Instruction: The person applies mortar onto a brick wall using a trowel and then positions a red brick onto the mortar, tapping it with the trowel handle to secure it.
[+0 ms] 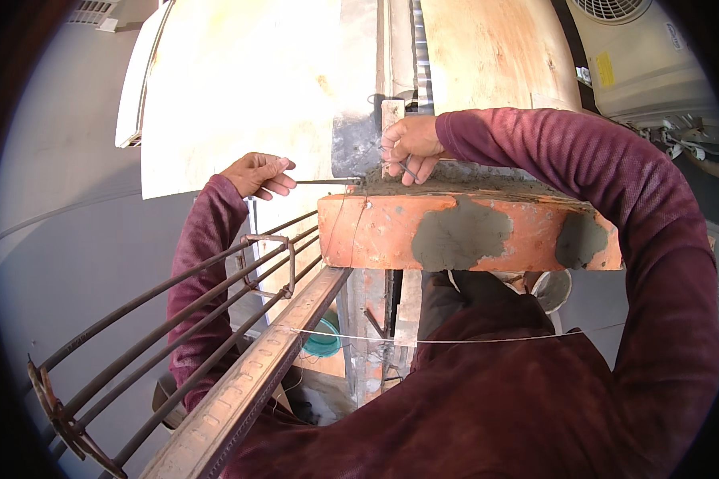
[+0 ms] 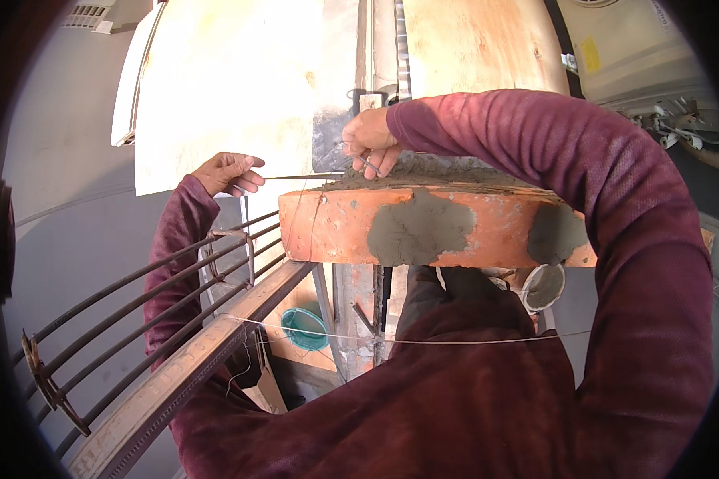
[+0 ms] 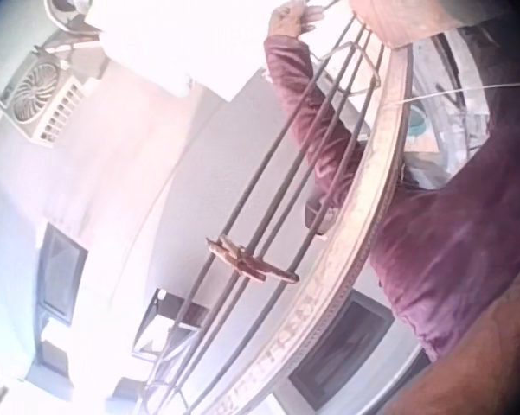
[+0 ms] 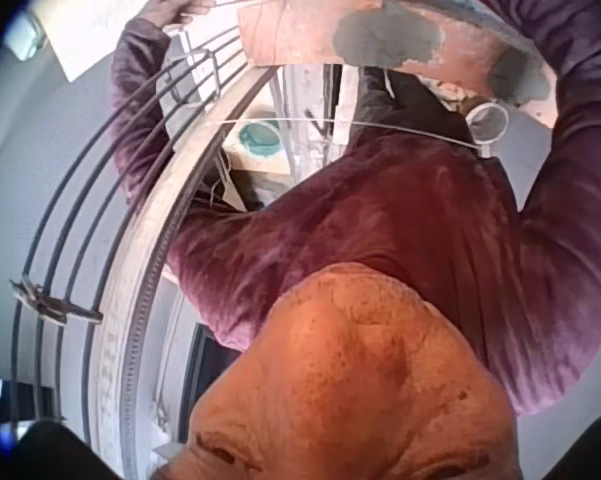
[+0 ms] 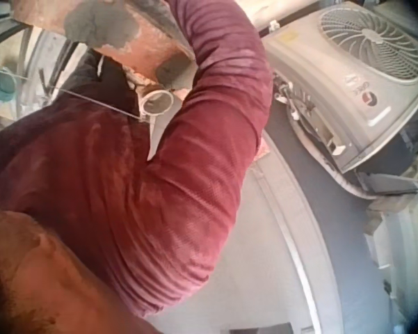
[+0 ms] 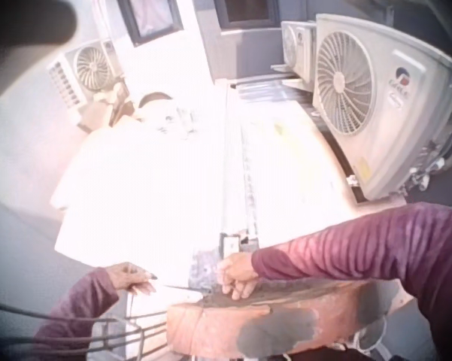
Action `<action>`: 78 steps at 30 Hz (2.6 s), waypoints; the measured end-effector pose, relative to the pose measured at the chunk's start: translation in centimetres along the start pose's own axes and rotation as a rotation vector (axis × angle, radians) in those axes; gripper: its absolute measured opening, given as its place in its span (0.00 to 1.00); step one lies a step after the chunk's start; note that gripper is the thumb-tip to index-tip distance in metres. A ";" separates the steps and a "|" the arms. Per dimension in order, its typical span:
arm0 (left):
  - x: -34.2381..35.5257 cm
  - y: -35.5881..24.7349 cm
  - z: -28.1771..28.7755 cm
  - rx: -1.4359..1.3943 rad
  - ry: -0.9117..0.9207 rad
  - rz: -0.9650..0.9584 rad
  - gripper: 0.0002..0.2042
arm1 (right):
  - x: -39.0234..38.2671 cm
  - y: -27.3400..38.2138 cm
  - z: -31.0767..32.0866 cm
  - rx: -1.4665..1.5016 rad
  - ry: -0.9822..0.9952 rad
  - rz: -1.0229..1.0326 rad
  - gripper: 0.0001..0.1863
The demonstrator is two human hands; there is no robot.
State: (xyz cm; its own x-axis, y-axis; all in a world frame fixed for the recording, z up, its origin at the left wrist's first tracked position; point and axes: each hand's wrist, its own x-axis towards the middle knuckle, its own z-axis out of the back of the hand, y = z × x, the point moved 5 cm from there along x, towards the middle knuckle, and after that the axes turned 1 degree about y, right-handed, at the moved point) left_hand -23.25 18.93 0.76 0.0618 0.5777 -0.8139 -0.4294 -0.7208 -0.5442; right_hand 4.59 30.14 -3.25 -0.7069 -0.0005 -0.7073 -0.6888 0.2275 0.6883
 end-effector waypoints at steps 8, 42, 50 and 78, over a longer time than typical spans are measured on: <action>7.7 -3.2 -7.0 -0.197 0.218 0.035 0.27 | 2.4 -2.1 1.1 0.217 -0.266 0.078 0.09; 9.7 -4.4 -9.8 -0.370 0.310 -0.010 0.09 | 2.1 -0.4 2.4 -0.451 -0.618 0.549 0.06; 10.0 -4.4 -9.7 -0.376 0.346 -0.089 0.10 | 1.4 0.7 1.5 -0.604 -0.582 0.468 0.11; 10.8 -4.3 -9.8 -0.393 0.274 -0.156 0.08 | 1.3 0.4 0.5 -1.193 -0.885 0.902 0.06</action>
State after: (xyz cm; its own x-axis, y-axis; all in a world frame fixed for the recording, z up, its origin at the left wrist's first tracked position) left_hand -11.87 24.52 -7.72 0.3556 0.6064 -0.7112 -0.0275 -0.7539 -0.6565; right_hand 3.47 30.67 -4.02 -0.8905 0.2933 0.3477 -0.1783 -0.9283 0.3264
